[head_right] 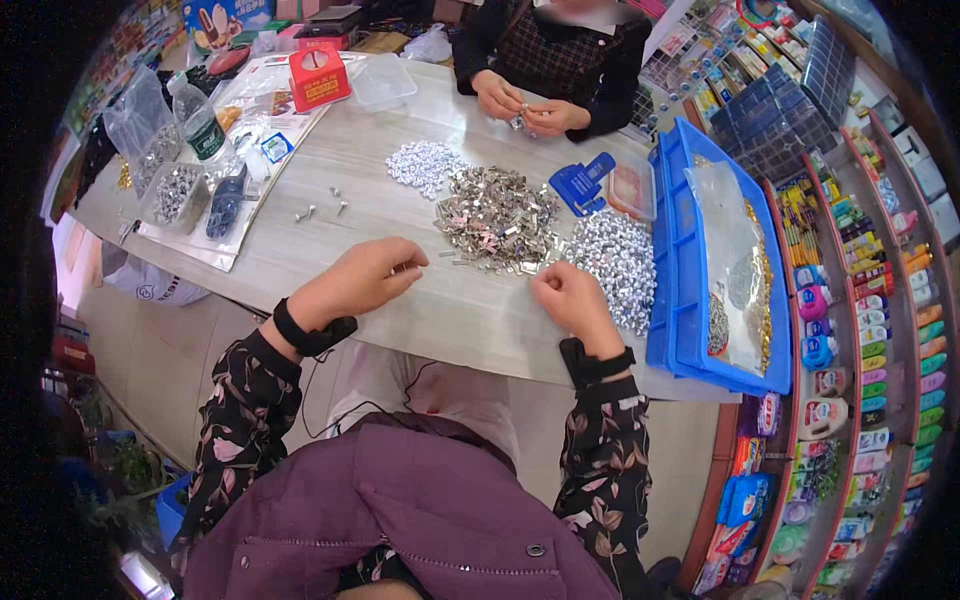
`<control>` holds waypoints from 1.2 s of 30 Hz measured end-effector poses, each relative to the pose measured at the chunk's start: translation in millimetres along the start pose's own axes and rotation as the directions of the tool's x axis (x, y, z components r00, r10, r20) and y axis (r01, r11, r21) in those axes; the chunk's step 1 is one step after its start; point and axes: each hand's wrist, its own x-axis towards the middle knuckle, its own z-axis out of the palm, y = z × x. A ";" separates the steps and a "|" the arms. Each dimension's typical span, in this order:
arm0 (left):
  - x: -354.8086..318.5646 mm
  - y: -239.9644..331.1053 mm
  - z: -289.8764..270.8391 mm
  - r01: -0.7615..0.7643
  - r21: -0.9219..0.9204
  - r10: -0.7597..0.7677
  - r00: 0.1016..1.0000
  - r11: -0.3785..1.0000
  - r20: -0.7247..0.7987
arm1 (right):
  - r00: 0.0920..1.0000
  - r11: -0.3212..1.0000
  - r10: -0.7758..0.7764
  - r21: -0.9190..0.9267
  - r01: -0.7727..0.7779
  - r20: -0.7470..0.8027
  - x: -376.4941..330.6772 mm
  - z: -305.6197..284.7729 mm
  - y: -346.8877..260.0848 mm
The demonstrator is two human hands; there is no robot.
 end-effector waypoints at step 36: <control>120.9 -92.3 8.0 0.138 0.573 0.005 0.971 0.808 -0.240 | 0.964 0.264 -0.194 0.957 -0.124 0.179 1.7 44.6 -14.2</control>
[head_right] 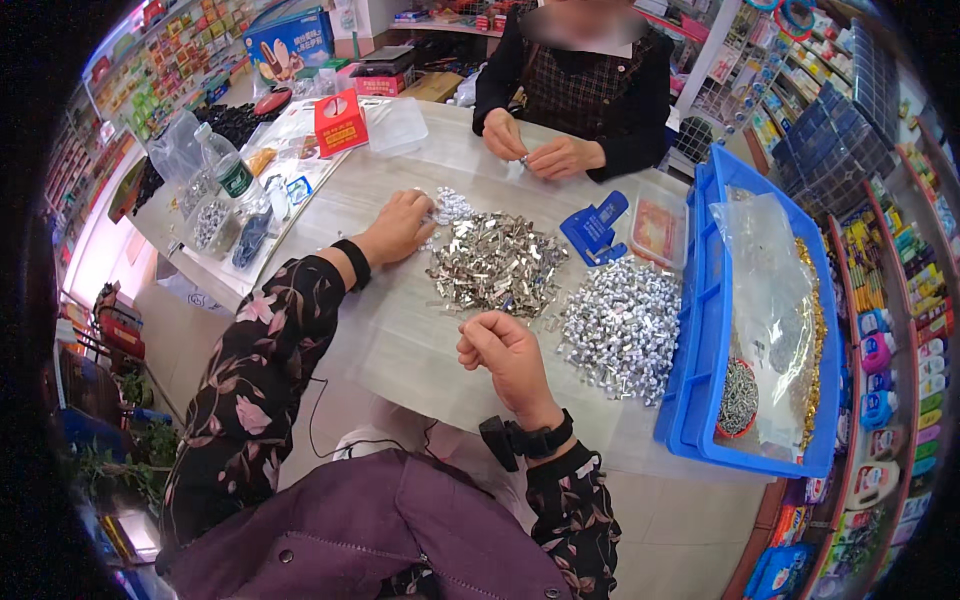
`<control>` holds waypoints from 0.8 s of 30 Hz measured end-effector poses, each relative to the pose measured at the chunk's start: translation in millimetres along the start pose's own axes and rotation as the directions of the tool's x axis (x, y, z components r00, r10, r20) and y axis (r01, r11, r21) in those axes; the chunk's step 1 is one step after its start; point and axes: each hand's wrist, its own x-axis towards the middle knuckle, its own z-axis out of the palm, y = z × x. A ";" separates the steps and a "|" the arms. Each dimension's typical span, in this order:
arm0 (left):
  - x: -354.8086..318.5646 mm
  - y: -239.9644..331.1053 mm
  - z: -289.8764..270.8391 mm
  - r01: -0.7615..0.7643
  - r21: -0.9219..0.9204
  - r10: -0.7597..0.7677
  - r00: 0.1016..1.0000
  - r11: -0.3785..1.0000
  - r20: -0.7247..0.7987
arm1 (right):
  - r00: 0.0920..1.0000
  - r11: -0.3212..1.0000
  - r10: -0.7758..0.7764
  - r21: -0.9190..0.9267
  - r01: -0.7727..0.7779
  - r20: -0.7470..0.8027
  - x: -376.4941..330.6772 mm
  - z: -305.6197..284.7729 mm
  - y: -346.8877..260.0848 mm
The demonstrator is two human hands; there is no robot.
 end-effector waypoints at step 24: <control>-134.4 38.2 -21.6 0.249 -0.133 -0.268 0.949 0.960 -0.163 | 0.995 0.994 0.009 0.107 0.001 -0.100 -3.2 7.8 1.9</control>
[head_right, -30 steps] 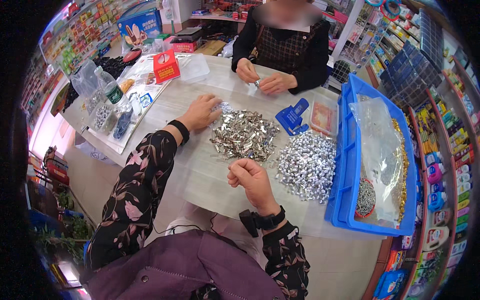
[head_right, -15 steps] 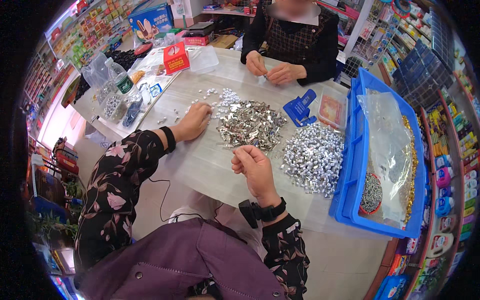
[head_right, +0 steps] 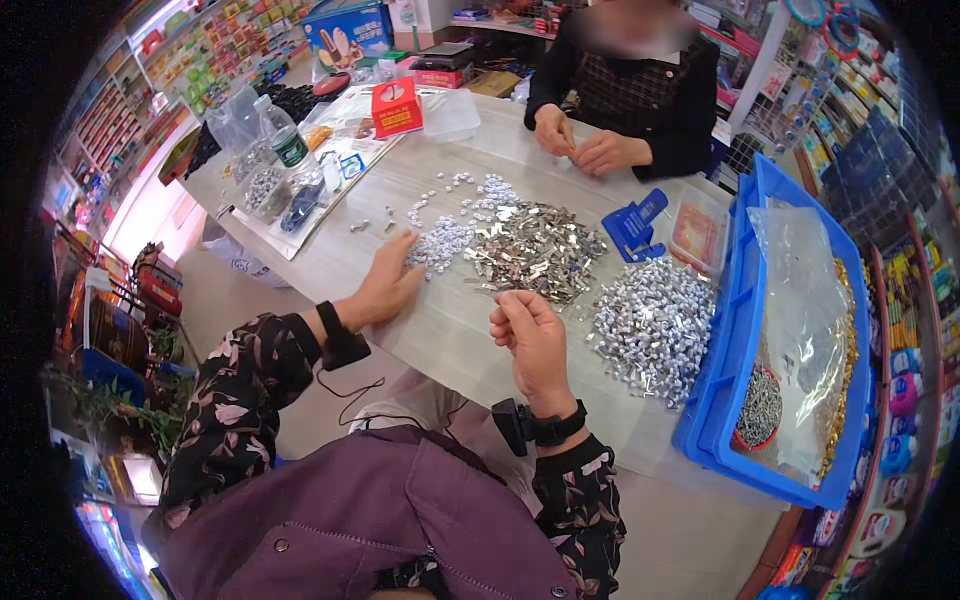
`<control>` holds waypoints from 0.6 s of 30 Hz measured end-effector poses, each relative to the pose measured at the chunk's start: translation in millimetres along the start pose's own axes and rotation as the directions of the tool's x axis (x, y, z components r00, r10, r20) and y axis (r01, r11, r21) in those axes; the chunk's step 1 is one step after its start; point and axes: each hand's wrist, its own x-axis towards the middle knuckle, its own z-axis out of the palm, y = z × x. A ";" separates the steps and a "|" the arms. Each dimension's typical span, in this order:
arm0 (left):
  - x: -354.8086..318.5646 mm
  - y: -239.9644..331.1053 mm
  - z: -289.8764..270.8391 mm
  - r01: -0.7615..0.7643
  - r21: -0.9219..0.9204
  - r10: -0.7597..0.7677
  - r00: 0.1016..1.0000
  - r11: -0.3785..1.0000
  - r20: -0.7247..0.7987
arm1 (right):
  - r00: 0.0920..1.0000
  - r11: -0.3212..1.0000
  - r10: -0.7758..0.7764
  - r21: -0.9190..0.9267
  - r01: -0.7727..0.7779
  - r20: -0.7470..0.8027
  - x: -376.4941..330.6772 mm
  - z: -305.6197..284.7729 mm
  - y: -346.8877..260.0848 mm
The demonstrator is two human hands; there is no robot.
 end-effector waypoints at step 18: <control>55.5 -58.9 -47.3 -0.213 0.244 0.215 0.976 0.946 0.020 | 0.999 1.000 0.006 -0.001 -0.006 -0.037 1.3 -0.6 2.9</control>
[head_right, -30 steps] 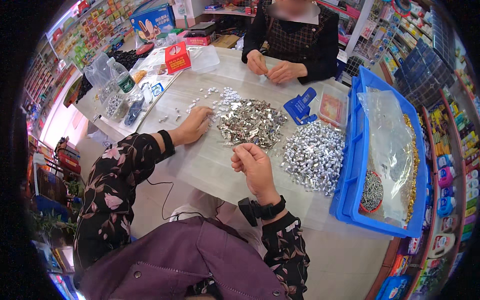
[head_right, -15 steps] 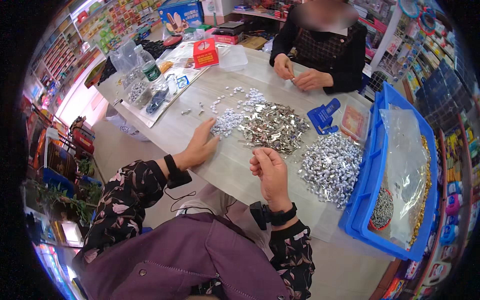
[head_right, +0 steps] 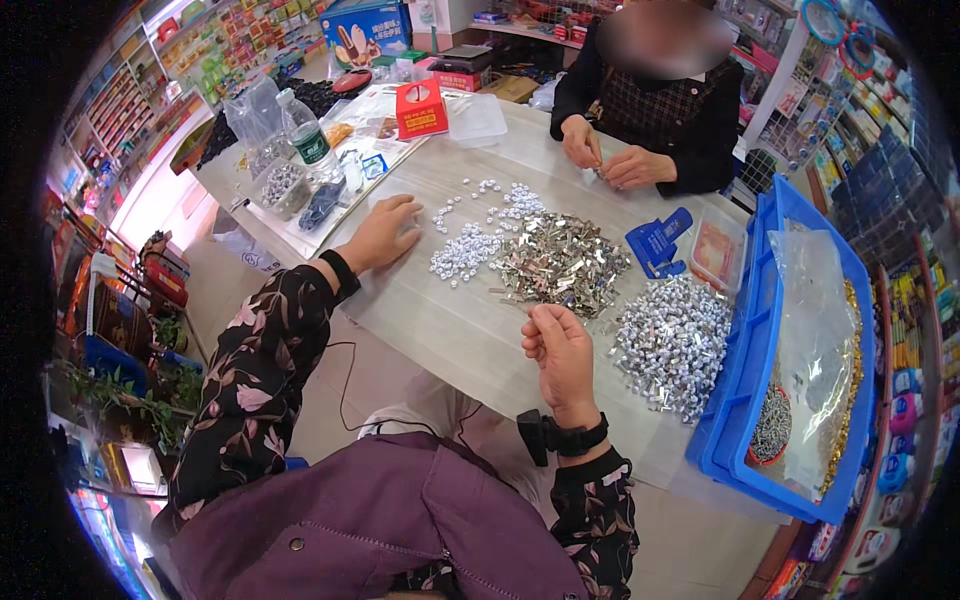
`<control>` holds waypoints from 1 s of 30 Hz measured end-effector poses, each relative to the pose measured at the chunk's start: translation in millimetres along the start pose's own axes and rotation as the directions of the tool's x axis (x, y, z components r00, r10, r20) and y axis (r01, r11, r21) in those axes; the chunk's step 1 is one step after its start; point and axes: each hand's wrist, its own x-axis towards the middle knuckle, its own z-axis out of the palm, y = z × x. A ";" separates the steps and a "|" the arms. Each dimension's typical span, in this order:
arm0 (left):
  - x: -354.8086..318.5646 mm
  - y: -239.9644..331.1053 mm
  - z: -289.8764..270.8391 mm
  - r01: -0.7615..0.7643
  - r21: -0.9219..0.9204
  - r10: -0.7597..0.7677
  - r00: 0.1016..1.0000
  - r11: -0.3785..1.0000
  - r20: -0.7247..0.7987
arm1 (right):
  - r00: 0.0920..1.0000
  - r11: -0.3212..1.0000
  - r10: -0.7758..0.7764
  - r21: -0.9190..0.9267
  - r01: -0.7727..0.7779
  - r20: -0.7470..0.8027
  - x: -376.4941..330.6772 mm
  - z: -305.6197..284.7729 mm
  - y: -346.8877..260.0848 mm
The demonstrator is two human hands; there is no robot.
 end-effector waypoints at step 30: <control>-0.2 49.3 22.7 0.057 -0.637 0.188 0.932 0.769 0.311 | 0.999 0.999 0.028 -0.019 -0.029 -0.026 7.5 -1.6 2.7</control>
